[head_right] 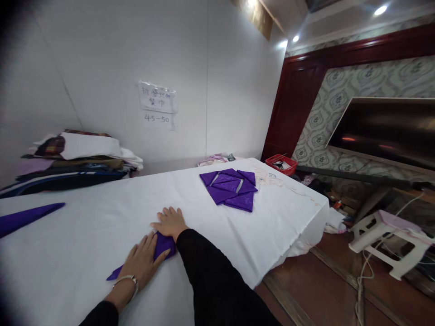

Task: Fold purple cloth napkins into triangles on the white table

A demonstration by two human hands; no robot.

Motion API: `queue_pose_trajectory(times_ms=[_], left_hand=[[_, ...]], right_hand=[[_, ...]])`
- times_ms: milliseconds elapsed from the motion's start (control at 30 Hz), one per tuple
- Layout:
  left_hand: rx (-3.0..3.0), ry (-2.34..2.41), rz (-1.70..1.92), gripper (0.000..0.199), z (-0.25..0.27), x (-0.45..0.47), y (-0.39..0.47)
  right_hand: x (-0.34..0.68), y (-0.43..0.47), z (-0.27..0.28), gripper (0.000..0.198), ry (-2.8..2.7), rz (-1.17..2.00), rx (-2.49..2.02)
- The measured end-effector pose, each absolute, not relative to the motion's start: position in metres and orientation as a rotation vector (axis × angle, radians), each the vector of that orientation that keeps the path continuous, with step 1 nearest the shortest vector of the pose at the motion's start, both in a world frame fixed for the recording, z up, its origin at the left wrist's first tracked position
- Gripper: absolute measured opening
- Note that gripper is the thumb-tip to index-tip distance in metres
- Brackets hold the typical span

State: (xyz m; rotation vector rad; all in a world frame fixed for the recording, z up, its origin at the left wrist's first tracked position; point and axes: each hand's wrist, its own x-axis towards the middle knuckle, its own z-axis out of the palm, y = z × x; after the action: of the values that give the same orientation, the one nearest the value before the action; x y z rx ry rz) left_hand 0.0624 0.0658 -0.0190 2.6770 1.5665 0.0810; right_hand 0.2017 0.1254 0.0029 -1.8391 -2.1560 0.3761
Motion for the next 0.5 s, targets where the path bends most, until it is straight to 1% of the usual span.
queue_pose_trajectory(times_ms=[300, 433, 500], left_hand=[[2.662, 1.576, 0.121, 0.082, -0.023, 0.064, 0.065], [2.659, 1.579, 0.108, 0.081, -0.021, 0.064, 0.063], [2.652, 1.576, 0.111, 0.082, -0.020, 0.064, 0.062]], right_hand=[[0.227, 0.146, 0.001, 0.062, -2.042, 0.365, -2.010], [0.232, 0.150, 0.017, 0.064, -1.873, 0.503, -2.096], [0.228, 0.144, 0.023, 0.068, -1.861, 0.526, -2.044]])
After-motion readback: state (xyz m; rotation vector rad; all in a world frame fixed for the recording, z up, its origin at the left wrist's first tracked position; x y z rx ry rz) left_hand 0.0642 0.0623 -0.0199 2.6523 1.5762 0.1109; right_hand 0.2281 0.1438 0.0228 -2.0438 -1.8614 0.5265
